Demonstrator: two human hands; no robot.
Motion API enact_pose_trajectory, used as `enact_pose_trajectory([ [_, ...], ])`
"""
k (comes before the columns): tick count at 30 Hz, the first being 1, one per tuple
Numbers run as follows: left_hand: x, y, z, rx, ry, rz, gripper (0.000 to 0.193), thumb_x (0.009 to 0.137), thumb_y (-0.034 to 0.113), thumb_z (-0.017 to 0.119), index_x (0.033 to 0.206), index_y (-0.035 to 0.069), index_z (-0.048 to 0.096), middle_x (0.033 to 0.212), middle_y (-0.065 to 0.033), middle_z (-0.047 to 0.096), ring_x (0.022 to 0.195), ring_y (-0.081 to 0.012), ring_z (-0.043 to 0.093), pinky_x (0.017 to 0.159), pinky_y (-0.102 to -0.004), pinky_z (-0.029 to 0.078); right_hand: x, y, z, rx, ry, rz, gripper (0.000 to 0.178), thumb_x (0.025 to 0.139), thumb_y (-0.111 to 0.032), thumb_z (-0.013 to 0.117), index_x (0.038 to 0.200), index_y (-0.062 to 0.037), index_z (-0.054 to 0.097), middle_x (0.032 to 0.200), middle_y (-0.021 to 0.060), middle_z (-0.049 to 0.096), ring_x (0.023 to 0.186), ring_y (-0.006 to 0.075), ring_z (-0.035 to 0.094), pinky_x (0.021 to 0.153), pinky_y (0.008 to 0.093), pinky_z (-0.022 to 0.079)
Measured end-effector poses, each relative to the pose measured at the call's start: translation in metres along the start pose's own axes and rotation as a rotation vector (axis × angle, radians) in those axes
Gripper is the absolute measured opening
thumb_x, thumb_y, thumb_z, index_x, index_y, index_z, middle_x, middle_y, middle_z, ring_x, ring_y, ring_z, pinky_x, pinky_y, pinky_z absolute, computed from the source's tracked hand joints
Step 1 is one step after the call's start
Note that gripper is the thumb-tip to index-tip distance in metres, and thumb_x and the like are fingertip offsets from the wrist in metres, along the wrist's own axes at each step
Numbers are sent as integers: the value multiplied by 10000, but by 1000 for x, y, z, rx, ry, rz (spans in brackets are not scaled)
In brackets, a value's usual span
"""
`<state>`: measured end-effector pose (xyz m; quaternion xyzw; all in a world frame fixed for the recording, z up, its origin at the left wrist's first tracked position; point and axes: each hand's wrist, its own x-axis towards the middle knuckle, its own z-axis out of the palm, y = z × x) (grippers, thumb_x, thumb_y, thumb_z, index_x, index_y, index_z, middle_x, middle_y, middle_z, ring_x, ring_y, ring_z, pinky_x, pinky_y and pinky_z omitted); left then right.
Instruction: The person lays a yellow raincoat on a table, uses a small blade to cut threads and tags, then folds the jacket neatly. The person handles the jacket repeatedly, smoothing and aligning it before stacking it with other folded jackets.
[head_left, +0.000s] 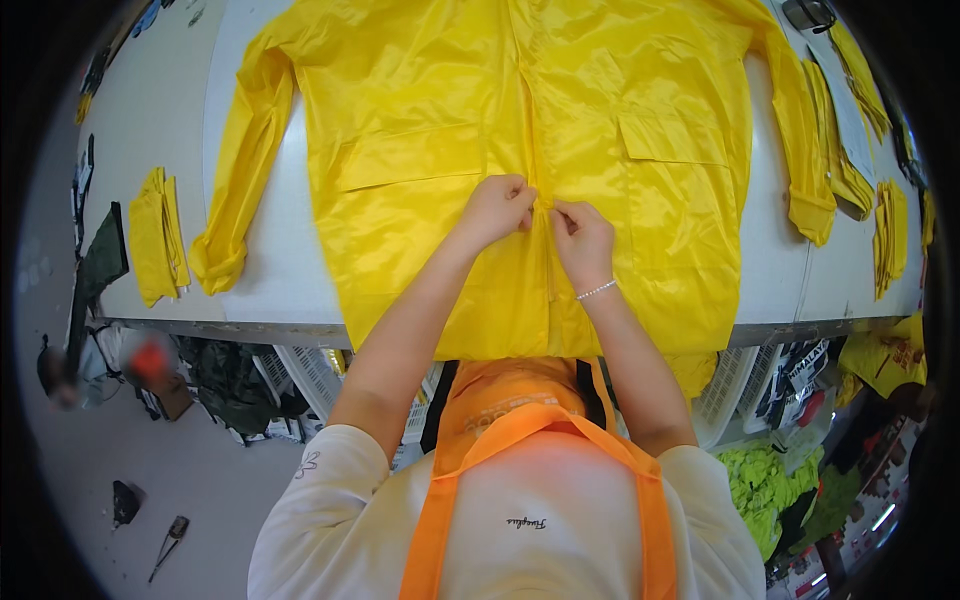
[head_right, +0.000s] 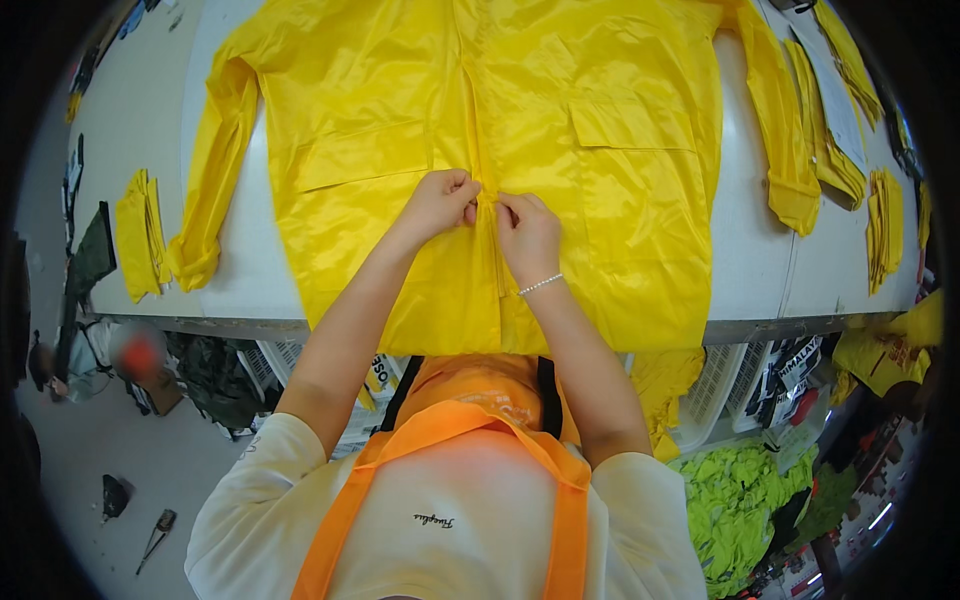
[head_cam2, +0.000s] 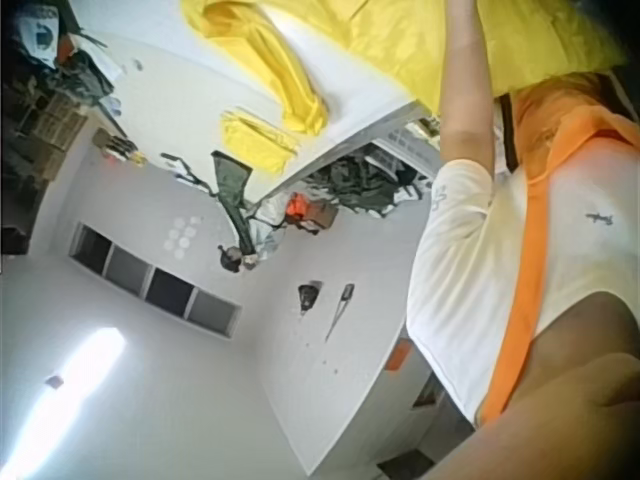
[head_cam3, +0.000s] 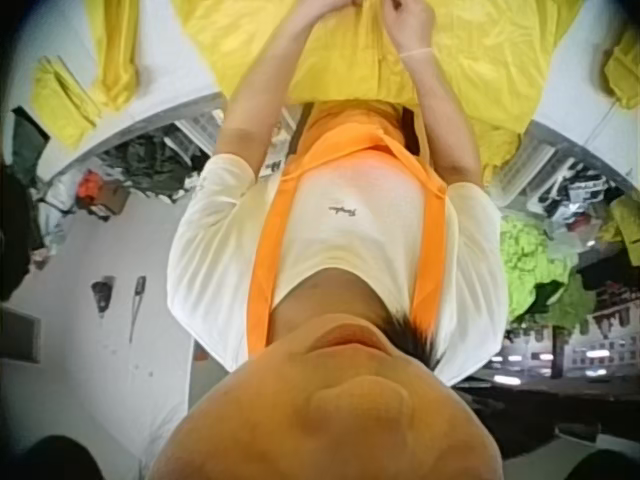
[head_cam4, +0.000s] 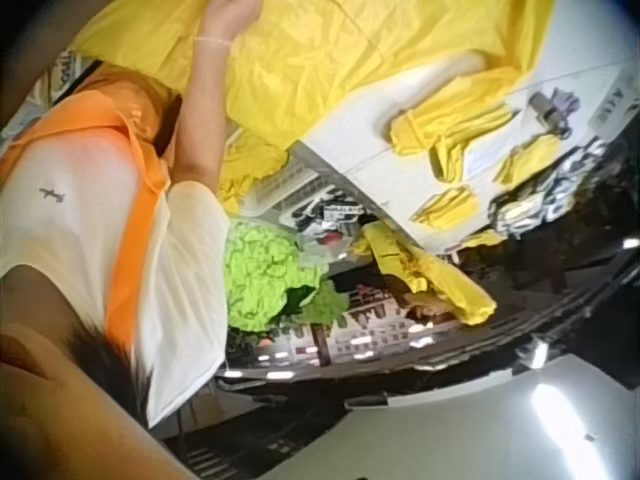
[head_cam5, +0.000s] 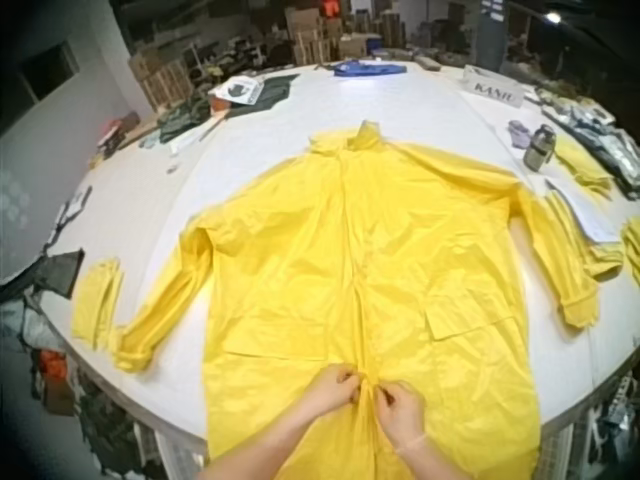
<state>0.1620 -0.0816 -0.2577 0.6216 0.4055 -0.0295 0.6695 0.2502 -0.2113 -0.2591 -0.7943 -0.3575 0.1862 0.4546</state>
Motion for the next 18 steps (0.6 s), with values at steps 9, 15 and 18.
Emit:
enact_pose_trajectory([
  [9, -18, 0, 18, -320, 80, 130, 185, 918, 214, 480, 905, 30, 495, 697, -65, 587, 563, -109, 528, 511, -236, 421, 3, -6, 8, 332, -66, 280, 110, 789, -65, 652, 784, 34, 603, 712, 84, 631, 592, 121, 569, 558, 250, 470],
  [15, -10, -10, 24, 280, 432, 511, 271, 910, 207, 499, 1076, -3, 459, 728, -132, 580, 642, -253, 557, 623, -362, 452, 37, 3, 33, -5, -39, 121, 218, 806, -207, 635, 790, 9, 615, 742, 146, 637, 671, 268, 614, 638, 349, 489],
  [18, -26, -4, 26, 382, 556, 539, 354, 886, 247, 537, 1116, -6, 445, 782, -172, 604, 701, -297, 596, 631, -366, 460, 42, -5, 24, 131, -64, 166, 275, 801, -271, 642, 812, 4, 631, 778, 171, 639, 707, 298, 620, 645, 367, 485],
])
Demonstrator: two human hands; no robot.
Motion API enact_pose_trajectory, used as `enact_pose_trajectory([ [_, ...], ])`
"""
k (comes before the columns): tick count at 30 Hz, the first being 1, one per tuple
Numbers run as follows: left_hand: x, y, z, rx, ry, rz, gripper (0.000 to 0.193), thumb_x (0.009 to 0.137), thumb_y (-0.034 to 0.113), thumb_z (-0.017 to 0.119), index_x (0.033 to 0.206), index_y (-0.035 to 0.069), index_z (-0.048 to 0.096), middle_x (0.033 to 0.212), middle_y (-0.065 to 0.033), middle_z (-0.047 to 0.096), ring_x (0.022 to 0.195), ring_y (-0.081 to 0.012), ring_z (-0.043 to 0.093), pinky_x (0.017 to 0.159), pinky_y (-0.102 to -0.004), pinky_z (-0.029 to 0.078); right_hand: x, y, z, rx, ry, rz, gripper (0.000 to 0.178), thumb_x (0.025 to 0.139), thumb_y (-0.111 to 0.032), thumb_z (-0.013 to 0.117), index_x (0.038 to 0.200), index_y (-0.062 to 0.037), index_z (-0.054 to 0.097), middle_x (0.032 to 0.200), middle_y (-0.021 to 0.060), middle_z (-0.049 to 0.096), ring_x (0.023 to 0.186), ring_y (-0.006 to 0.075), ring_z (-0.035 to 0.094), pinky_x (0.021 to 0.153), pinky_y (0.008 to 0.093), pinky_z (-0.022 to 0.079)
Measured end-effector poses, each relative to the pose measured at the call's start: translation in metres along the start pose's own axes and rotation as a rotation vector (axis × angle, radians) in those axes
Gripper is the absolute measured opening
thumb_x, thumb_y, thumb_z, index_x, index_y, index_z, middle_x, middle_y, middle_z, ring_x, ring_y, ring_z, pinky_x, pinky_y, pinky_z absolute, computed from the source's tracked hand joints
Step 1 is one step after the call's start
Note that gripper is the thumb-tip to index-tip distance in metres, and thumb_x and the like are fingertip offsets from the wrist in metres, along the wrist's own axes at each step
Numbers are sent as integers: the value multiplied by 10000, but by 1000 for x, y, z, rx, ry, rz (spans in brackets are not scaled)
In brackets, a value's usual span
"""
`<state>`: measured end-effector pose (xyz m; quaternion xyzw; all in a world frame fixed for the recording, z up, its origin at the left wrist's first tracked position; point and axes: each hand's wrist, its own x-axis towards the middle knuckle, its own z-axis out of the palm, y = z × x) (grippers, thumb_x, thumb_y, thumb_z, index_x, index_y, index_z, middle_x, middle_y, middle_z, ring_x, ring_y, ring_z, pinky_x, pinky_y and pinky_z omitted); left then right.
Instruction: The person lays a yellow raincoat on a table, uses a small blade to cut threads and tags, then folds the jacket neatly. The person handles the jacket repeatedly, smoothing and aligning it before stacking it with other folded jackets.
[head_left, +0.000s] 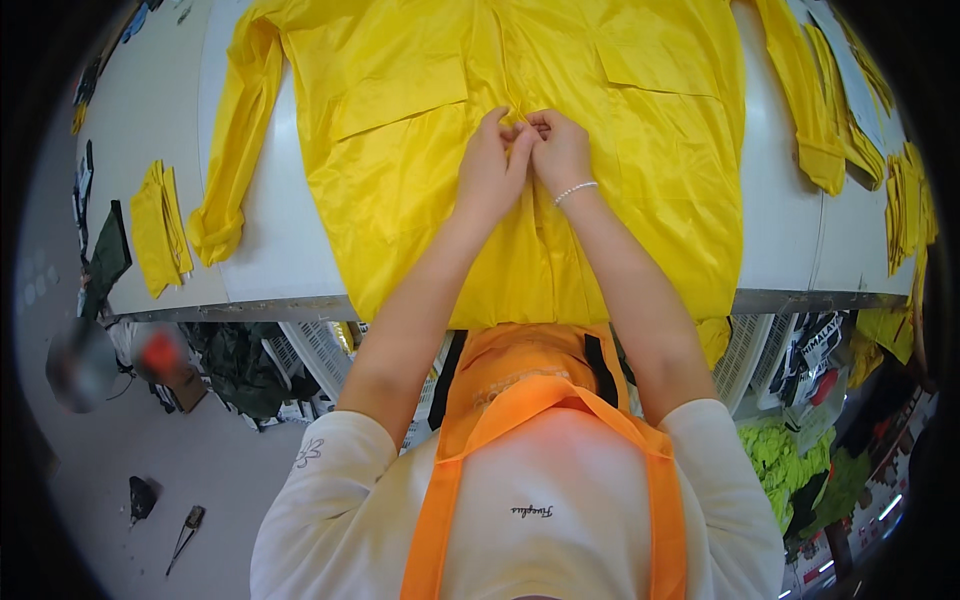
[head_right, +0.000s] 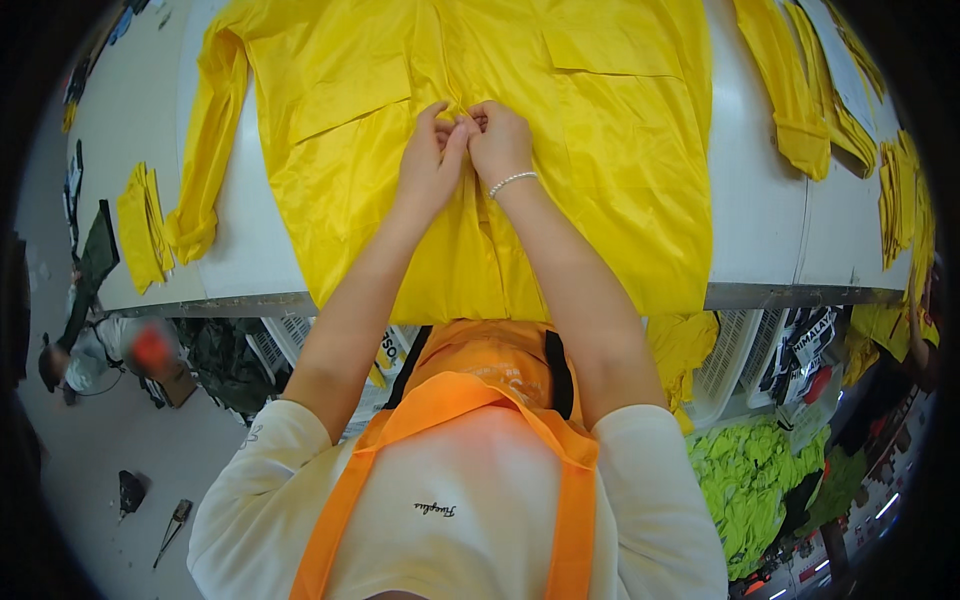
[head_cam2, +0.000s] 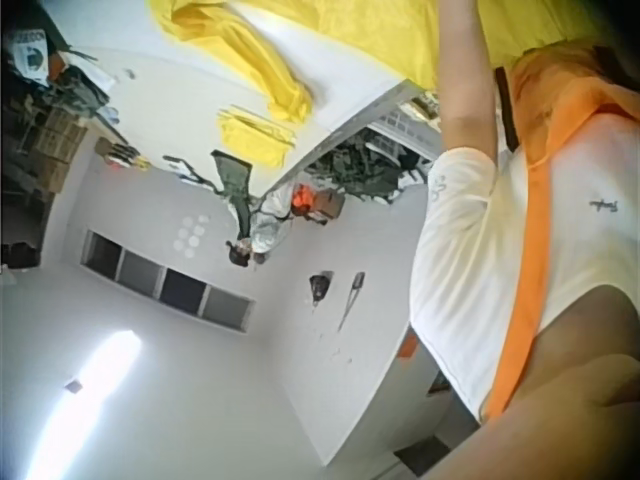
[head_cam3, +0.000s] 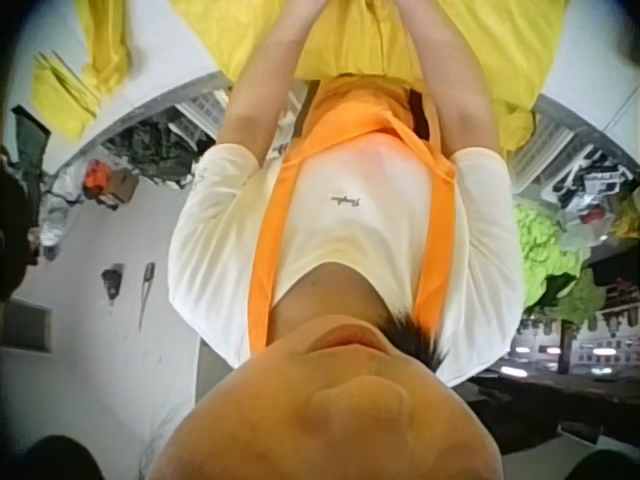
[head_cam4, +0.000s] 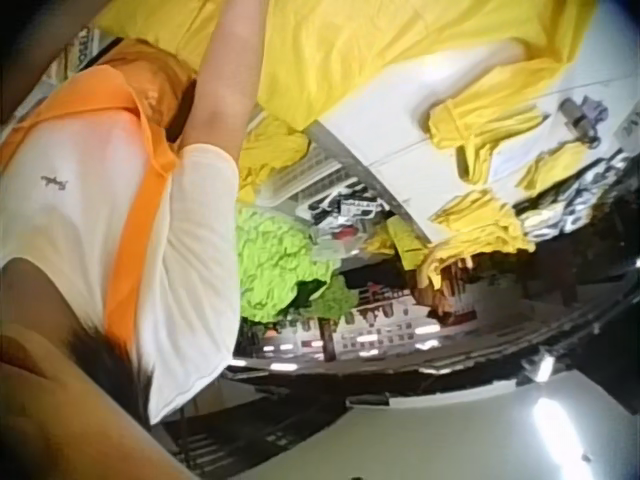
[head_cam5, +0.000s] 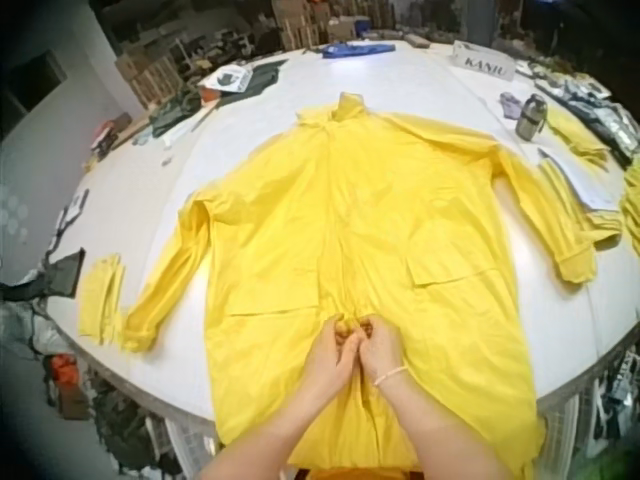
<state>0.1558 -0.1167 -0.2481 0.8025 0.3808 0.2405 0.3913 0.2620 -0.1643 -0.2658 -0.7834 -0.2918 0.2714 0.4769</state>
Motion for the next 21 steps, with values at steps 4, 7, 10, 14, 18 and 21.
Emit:
enact_pose_trajectory([
  [4, -79, 26, -28, 420, -464, -328, 257, 837, 274, 600, 828, 18, 614, 624, -124, 614, 561, -283, 601, 521, -356, 465, -56, -9, -57, -403, -324, 113, 313, 802, -289, 661, 847, 20, 642, 738, 152, 652, 653, 222, 635, 631, 321, 501],
  [7, -123, 21, -18, 245, -495, -373, 266, 835, 246, 604, 686, 26, 617, 558, -96, 596, 500, -222, 586, 486, -327, 456, -119, 6, -86, -382, -445, 188, 270, 773, -269, 667, 765, 1, 653, 691, 154, 640, 619, 283, 626, 594, 359, 496],
  [10, -132, 6, -3, -29, -517, -481, 261, 862, 233, 583, 714, 20, 613, 569, -73, 599, 495, -160, 576, 476, -275, 453, -155, 22, -86, -184, -316, 186, 197, 771, -187, 668, 763, 9, 650, 696, 154, 640, 619, 272, 627, 580, 336, 494],
  [14, -128, 17, -9, -415, -589, -673, 266, 887, 214, 566, 720, 9, 594, 582, -47, 583, 492, -111, 550, 465, -217, 441, -177, 24, -61, -35, -181, 179, 140, 778, -109, 654, 808, 27, 645, 705, 158, 640, 620, 254, 631, 579, 317, 494],
  [18, -129, 24, -6, -427, -570, -635, 266, 888, 200, 566, 721, -6, 565, 589, -55, 578, 507, -102, 553, 471, -209, 448, -188, 28, -57, 178, -146, 212, 180, 769, -121, 672, 866, 29, 646, 744, 153, 642, 633, 224, 626, 588, 309, 493],
  [21, -128, 30, -10, -269, -570, -593, 271, 885, 195, 571, 717, -16, 539, 591, -53, 576, 529, -106, 564, 487, -225, 464, -188, 20, -60, 103, -174, 189, 182, 736, -136, 697, 821, 15, 638, 733, 147, 625, 623, 236, 614, 593, 312, 491],
])
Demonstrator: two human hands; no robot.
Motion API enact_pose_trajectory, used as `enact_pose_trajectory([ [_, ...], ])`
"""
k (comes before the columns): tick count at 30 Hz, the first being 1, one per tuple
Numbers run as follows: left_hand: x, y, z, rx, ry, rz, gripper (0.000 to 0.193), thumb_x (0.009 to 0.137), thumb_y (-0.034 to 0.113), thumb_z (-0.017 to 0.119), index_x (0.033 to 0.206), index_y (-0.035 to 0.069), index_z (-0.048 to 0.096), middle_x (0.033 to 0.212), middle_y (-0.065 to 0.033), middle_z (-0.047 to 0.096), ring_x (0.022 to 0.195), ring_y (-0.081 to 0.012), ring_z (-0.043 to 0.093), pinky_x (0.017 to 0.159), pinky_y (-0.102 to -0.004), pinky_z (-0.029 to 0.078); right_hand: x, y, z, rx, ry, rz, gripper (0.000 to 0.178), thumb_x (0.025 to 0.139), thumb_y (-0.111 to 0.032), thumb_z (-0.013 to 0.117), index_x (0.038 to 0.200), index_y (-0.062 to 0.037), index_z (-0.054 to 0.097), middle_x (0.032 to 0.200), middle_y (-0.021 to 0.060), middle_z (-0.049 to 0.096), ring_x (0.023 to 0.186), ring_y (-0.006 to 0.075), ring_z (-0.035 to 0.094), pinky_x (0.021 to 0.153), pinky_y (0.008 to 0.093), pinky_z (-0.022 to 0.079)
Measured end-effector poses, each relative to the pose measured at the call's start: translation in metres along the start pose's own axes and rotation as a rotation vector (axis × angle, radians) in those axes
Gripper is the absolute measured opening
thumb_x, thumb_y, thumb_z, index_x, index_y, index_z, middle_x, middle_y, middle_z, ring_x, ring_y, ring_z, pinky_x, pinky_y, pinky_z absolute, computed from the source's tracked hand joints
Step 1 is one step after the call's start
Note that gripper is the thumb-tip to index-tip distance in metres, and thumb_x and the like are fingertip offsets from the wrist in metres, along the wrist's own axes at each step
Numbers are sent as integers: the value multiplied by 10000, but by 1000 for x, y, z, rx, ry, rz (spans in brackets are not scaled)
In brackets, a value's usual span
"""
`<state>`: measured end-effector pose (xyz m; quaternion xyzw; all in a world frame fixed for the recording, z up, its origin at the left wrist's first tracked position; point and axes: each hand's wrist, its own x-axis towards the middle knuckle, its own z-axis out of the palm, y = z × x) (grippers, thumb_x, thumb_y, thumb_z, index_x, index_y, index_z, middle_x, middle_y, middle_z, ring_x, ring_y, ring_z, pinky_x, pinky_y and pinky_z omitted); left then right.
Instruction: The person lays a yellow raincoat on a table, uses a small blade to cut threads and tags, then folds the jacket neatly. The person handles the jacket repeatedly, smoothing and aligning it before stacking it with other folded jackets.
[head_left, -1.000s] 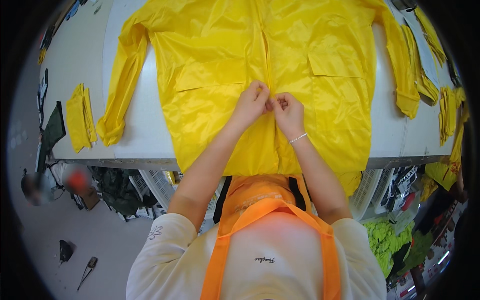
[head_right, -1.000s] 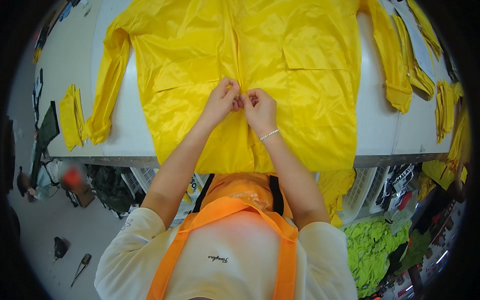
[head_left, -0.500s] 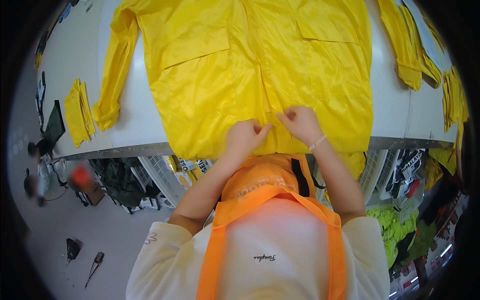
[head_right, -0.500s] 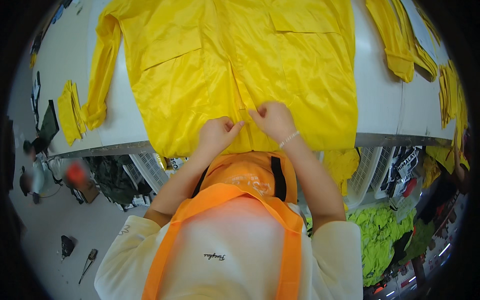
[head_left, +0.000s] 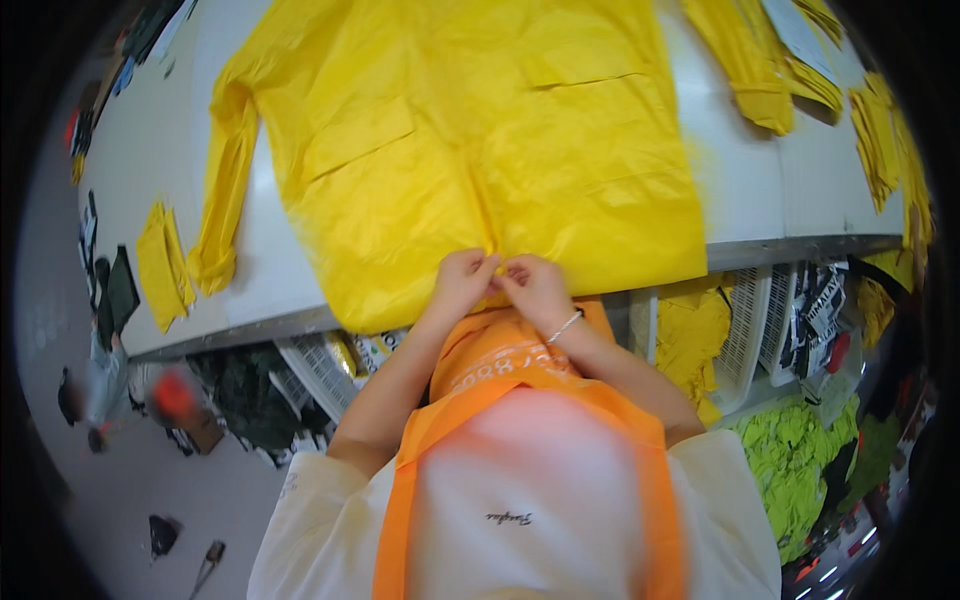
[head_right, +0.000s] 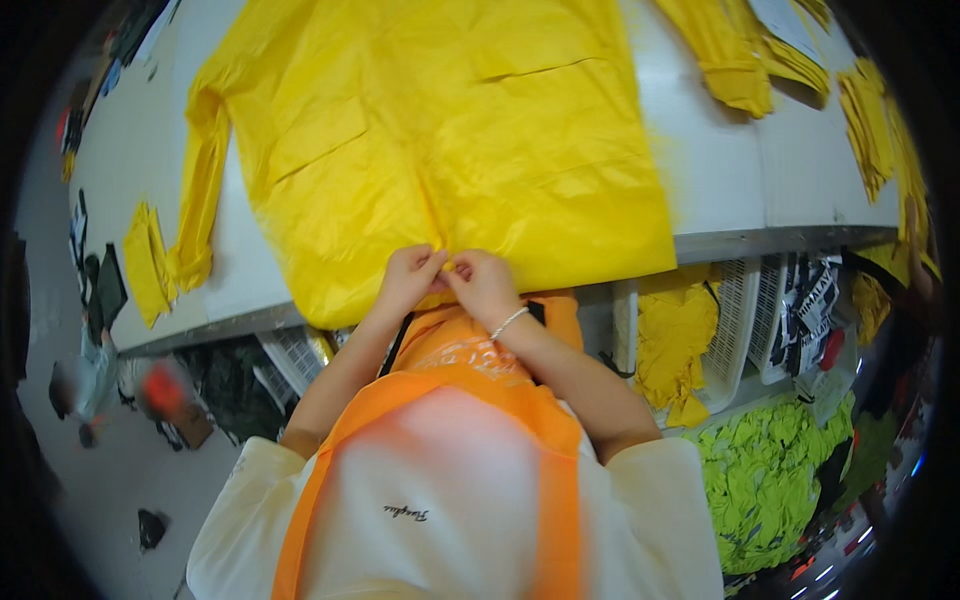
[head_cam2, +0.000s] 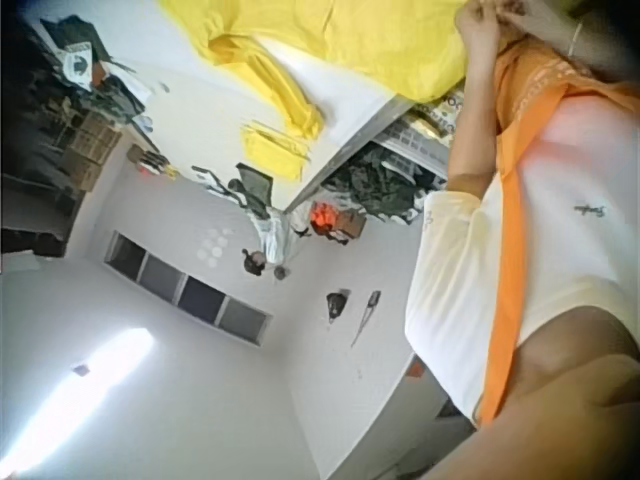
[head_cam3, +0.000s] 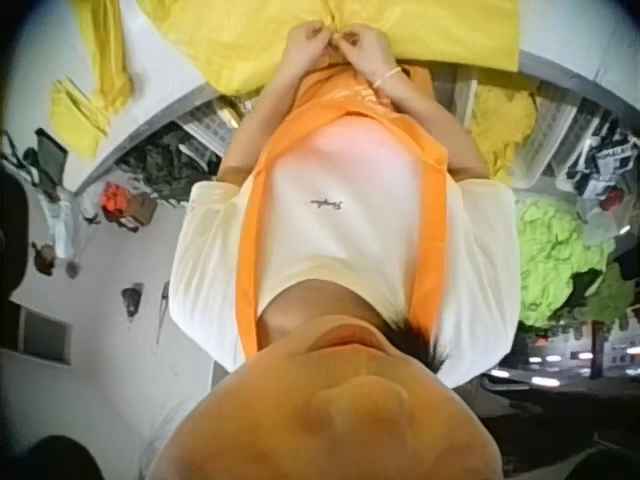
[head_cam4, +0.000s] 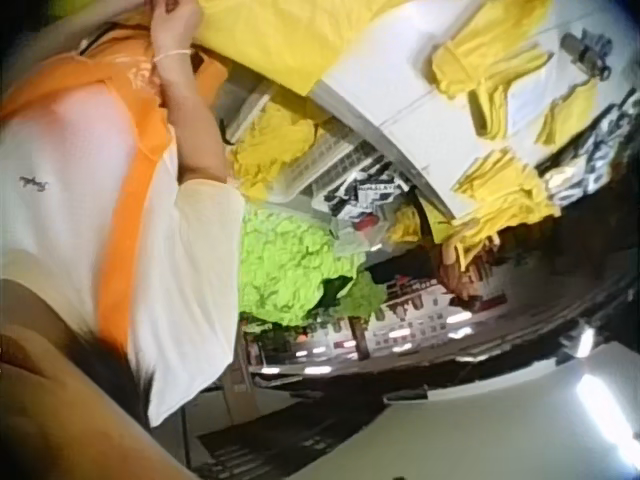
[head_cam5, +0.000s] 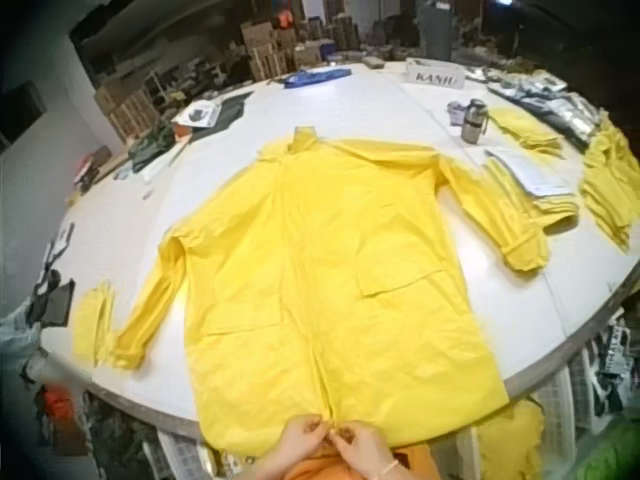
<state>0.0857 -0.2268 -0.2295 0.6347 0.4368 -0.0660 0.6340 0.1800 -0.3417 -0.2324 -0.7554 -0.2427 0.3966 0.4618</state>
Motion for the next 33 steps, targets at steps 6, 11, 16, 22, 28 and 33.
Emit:
enact_pose_trajectory([
  [6, -10, 40, -1, 459, 374, 147, 246, 841, 283, 589, 930, 54, 591, 881, -150, 652, 804, -280, 635, 692, -379, 486, 8, 7, -7, -11, -64, 58, 141, 723, -140, 676, 782, -17, 639, 717, 169, 622, 666, 323, 604, 618, 380, 478],
  [11, 21, 31, 8, 964, 386, 464, 530, 840, 279, 561, 1317, 111, 402, 1410, -156, 301, 1304, -367, 240, 1031, -523, 185, 38, -22, -75, -323, -425, -62, 258, 804, -272, 611, 835, -18, 648, 759, 179, 643, 726, 299, 638, 663, 373, 494],
  [16, 16, 3, 11, 1014, 383, 322, 614, 850, 355, 533, 1395, 164, 324, 1484, -111, 203, 1364, -357, 142, 1070, -569, 81, 217, 13, -362, 41, 913, -600, 146, 882, -126, 518, 840, -20, 609, 781, 134, 610, 699, 241, 571, 632, 337, 445],
  [22, 7, -9, 11, 1021, 362, 316, 642, 839, 403, 548, 1395, 177, 320, 1473, -111, 234, 1351, -362, 185, 1059, -580, 130, 274, 137, -596, -77, 302, -17, 329, 831, -184, 600, 1099, 7, 614, 1048, 111, 640, 932, 192, 595, 845, 318, 467],
  [28, -28, -13, 14, 1005, 347, 312, 630, 860, 406, 519, 1400, 165, 302, 1462, -115, 252, 1336, -350, 215, 1058, -563, 150, 267, 142, -581, 309, 615, 415, 350, 829, -47, 434, 1152, 40, 538, 1131, 173, 593, 981, 294, 601, 831, 397, 502],
  [33, -46, -18, -31, 758, 435, 403, 579, 843, 314, 560, 1342, 90, 368, 1371, -129, 381, 1249, -325, 354, 1027, -467, 273, 250, 113, -591, -268, 1162, 252, 243, 786, -11, 551, 1018, 58, 576, 958, 164, 630, 819, 279, 622, 692, 381, 546],
])
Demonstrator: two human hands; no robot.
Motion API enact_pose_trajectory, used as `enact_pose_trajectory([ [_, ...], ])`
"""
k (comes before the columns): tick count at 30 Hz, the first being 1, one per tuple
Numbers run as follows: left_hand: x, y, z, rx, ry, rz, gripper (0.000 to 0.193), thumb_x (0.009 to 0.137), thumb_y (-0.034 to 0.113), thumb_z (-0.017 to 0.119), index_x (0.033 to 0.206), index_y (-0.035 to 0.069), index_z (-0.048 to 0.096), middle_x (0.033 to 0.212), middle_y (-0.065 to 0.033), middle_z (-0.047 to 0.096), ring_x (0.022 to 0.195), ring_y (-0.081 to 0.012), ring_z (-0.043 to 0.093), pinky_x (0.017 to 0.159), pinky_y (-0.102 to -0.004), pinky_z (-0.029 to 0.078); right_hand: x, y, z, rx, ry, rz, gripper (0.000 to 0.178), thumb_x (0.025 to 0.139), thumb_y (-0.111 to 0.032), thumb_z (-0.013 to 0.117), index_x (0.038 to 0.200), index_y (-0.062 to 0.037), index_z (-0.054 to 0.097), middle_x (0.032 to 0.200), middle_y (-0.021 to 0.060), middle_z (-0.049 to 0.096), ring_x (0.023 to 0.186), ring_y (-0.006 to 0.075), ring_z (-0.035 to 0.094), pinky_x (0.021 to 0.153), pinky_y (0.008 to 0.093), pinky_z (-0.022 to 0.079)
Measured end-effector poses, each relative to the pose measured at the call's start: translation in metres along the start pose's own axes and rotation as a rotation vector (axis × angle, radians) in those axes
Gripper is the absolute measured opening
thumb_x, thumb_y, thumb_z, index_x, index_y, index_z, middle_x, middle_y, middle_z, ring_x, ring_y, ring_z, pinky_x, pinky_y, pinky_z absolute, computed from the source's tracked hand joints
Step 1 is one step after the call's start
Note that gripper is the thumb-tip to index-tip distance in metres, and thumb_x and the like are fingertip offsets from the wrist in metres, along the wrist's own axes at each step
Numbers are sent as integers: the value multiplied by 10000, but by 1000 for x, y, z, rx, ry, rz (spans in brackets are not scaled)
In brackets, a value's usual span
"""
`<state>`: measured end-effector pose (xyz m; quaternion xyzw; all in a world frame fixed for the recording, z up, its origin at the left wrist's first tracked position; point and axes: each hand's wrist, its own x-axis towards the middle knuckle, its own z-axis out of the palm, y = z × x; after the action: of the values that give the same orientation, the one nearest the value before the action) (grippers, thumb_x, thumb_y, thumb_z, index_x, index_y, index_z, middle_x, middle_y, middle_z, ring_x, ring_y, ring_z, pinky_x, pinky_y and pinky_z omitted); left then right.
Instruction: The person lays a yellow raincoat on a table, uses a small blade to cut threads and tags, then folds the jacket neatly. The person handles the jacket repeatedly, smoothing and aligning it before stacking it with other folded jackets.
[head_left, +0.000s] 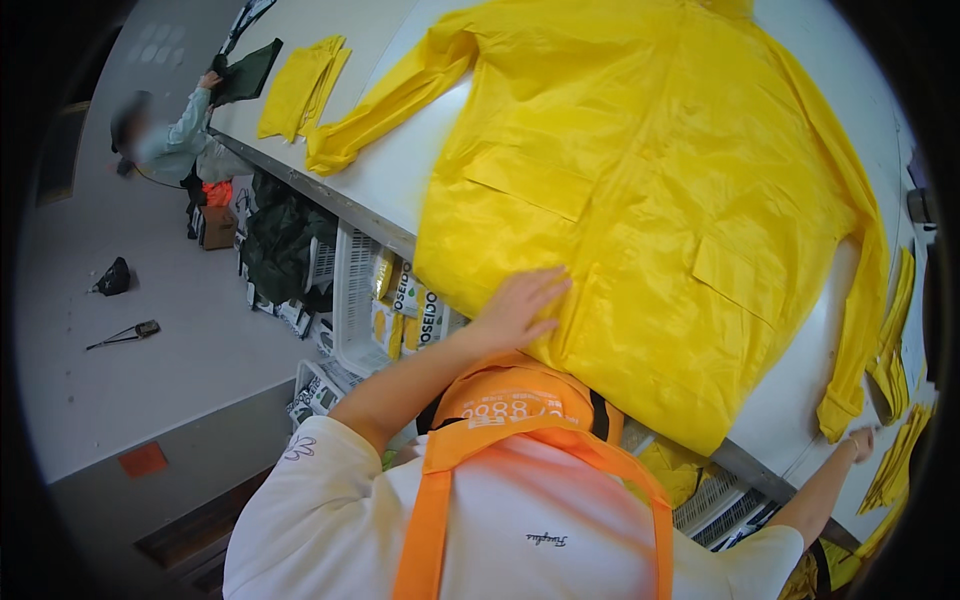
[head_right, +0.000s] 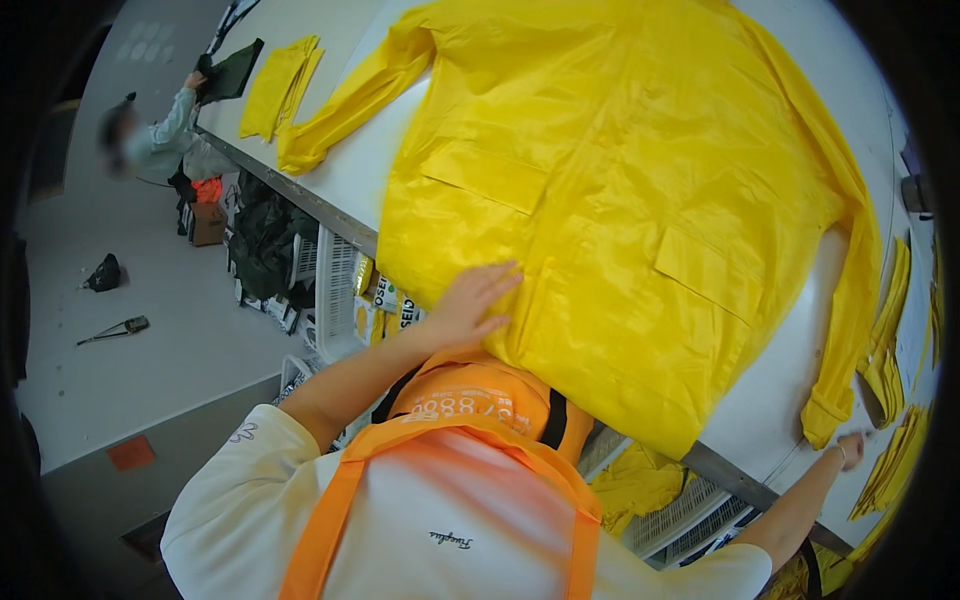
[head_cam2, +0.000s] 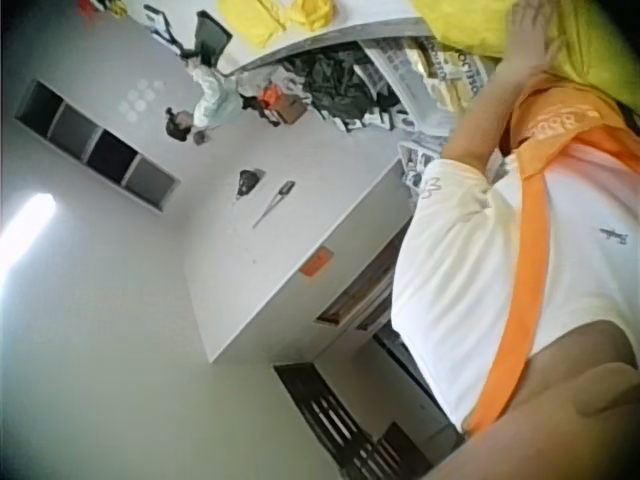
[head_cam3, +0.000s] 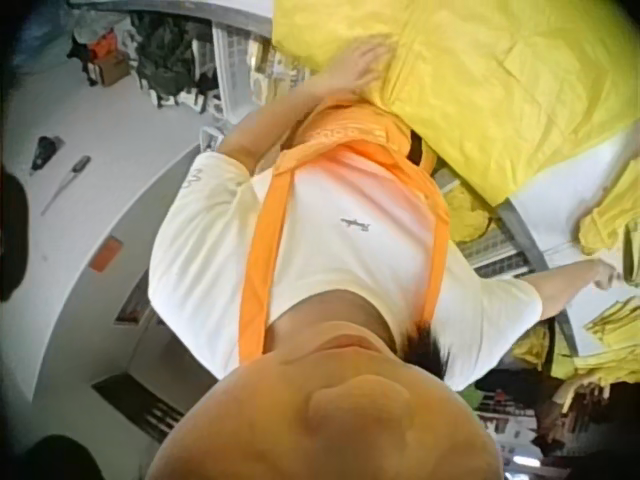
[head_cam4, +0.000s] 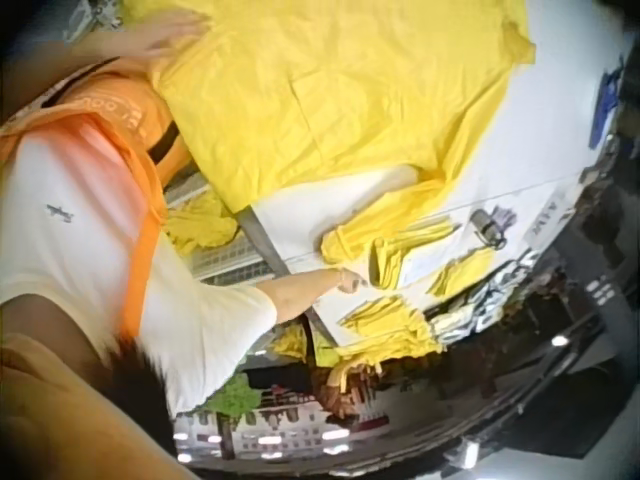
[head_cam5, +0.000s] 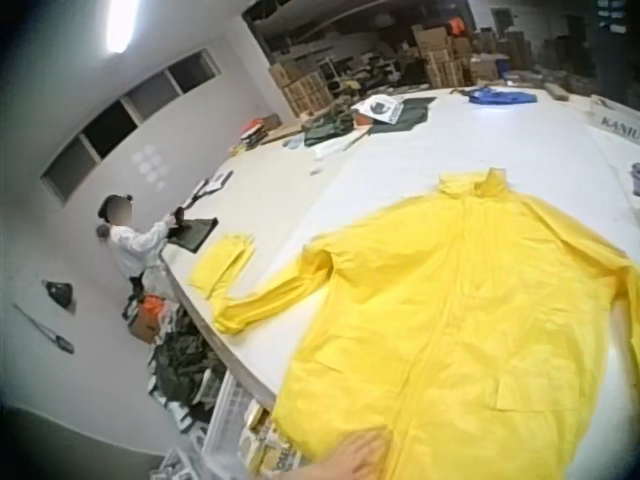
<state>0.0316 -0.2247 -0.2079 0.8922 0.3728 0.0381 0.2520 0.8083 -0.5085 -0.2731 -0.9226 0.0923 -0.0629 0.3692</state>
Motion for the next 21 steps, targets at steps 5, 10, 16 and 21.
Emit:
enact_pose_trajectory([
  [5, 72, -122, -54, 96, 431, -46, 402, 780, 98, 625, 1168, 68, 529, 1161, -137, 534, 1068, -326, 491, 918, -397, 401, 28, -14, -86, 483, 52, -310, 291, 833, -115, 533, 1053, 73, 563, 927, 139, 636, 644, 197, 596, 542, 313, 506],
  [10, 122, -194, -91, 138, 324, 17, 252, 759, 91, 646, 1010, 78, 628, 1067, -82, 570, 996, -267, 526, 851, -354, 444, -337, -158, -2, 381, -637, -479, 335, 928, -261, 481, 1173, -36, 511, 735, -57, 458, 561, 21, 378, 494, 146, 311],
  [16, 134, -243, -83, -59, 299, 231, 113, 747, 78, 657, 853, 44, 637, 892, -48, 597, 878, -220, 562, 743, -319, 478, -637, -223, 54, 237, -1023, -504, 277, 872, -207, 602, 1077, -32, 537, 844, 24, 564, 764, 95, 516, 717, 232, 433],
  [21, 146, -256, -91, -501, 198, -14, 85, 774, 70, 643, 796, 8, 589, 815, -83, 590, 741, -214, 580, 638, -293, 476, -764, -252, 90, 70, -1245, -483, 273, 852, -233, 613, 1024, -40, 525, 744, 90, 591, 712, 167, 581, 643, 284, 462],
])
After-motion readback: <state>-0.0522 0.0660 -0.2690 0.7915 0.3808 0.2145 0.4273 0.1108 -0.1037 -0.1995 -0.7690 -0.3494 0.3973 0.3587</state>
